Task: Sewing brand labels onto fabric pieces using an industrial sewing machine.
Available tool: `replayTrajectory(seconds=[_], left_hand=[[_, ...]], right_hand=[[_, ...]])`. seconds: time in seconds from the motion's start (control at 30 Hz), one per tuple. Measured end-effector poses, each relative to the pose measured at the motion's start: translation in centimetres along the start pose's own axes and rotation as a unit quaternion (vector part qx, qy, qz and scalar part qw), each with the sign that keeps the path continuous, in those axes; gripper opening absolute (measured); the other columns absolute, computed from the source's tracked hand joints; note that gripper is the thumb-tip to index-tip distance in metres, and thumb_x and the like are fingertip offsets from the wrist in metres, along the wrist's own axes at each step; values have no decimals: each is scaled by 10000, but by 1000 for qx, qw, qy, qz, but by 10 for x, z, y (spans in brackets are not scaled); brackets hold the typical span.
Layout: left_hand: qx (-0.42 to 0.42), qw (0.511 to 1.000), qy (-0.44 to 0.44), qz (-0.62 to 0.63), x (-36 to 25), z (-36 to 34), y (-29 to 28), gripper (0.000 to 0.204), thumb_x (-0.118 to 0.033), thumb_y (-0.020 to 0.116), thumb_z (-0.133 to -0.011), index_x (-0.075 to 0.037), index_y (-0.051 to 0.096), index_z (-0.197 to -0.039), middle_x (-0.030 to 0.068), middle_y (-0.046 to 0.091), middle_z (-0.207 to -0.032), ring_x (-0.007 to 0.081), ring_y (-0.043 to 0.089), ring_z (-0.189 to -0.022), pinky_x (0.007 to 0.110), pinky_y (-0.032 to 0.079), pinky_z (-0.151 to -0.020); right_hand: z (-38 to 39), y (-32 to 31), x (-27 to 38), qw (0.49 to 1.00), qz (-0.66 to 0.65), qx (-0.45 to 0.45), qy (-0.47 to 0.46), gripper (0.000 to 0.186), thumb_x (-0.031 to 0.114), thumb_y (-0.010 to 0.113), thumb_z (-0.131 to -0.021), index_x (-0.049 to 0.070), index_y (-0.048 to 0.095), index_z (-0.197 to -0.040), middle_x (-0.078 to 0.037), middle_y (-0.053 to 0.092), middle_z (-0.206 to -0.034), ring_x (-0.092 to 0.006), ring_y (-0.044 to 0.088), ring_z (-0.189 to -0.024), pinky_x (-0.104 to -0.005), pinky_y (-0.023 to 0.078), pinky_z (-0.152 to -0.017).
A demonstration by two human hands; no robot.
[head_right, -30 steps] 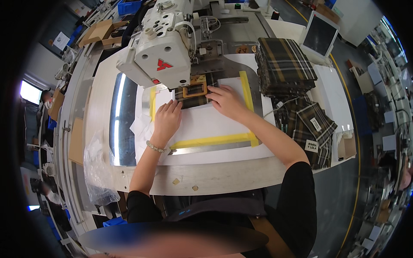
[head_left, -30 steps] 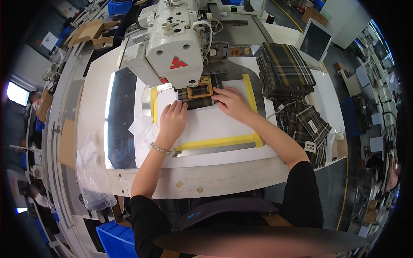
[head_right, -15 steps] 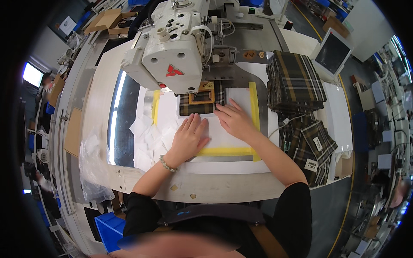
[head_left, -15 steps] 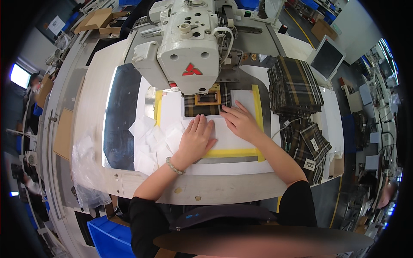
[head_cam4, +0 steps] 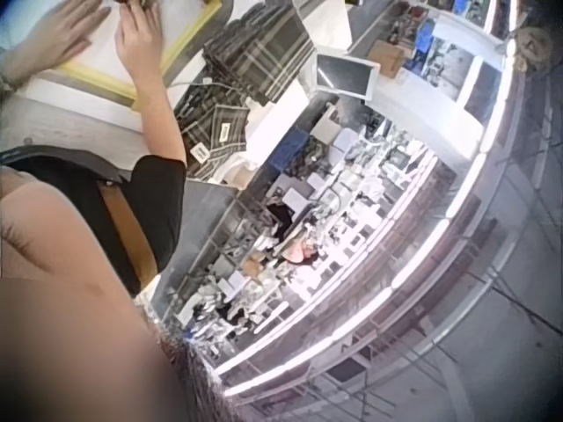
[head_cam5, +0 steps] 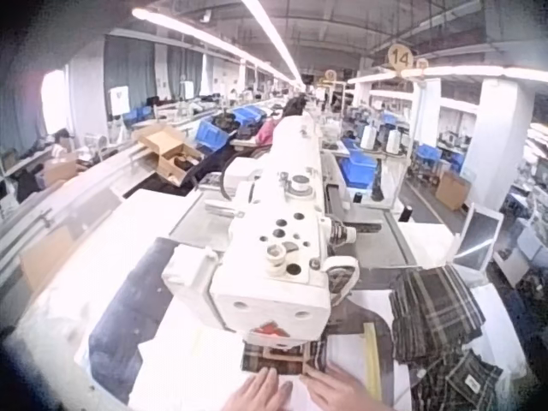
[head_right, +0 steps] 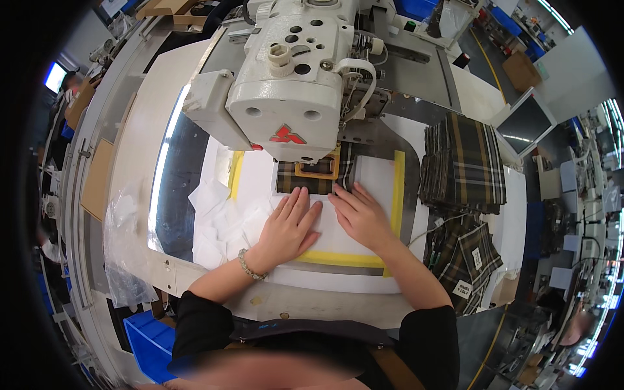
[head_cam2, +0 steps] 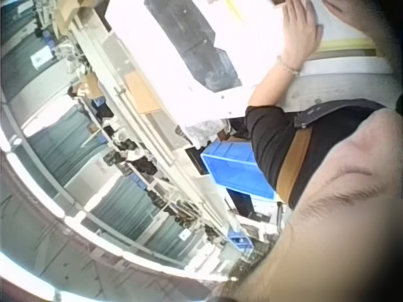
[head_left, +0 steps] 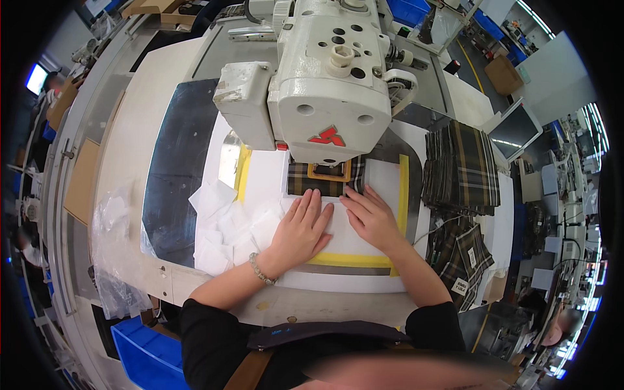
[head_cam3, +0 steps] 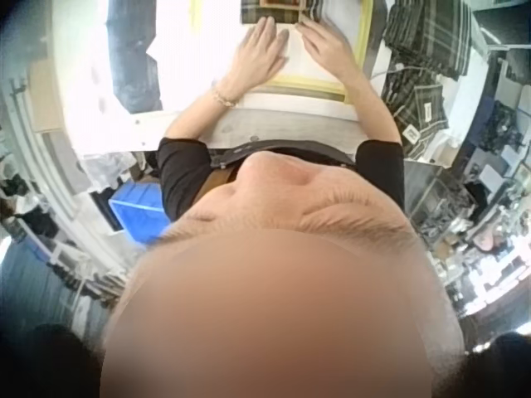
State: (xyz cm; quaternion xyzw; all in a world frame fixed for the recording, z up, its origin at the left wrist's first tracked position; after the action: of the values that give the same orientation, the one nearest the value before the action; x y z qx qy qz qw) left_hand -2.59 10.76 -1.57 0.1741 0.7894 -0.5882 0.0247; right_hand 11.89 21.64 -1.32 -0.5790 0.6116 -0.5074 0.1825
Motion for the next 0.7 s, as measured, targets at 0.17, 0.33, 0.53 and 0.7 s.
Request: replayTrajectory(seconds=[0.17,0.33,0.53,0.7], left_hand=[[0,999,-15,39,3,-3,-1,618,-344,652,-842,-22,480,-1341,297,451,-1370,433,457,-1278,483,391,-1054],[-5,998,-28,48,5,-7,-1,628,-343,662,-836,-16,477,-1339,296,459,-1358,431,458,-1276,479,388,-1057],[-5,998,-36,58,7,-9,-2,631,-342,669,-834,-15,477,-1337,299,453,-1360,436,445,-1286,475,384,-1064],[-12,996,-44,73,12,-10,0,634,-340,674,-831,-18,475,-1340,297,449,-1366,430,439,-1295,476,376,-1073]], right_hand=[[-1,0,1,1000,22,2,1,311,53,684,-781,53,674,-1092,-131,640,-1196,-303,649,-979,-447,472,-997],[-3,-2,5,1000,14,8,3,306,29,688,-771,49,682,-1076,-127,643,-1194,-302,654,-980,-460,476,-990],[-5,-5,6,1000,23,0,8,301,7,699,-762,49,687,-1060,-116,649,-1186,-295,665,-952,-467,484,-980],[-4,-4,4,999,38,-5,-4,291,21,703,-749,52,694,-1038,-113,646,-1188,-278,674,-914,-434,489,-977]])
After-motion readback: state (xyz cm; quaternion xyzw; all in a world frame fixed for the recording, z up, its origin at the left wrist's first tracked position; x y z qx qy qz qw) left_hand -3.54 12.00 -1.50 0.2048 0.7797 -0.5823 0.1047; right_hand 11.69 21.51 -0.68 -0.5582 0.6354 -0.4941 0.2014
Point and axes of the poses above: each hand's wrist, its own z-axis away from the middle knuckle, its own y-axis out of the palm, x = y × z, the point moved 4 cm from there along -z, towards the middle knuckle
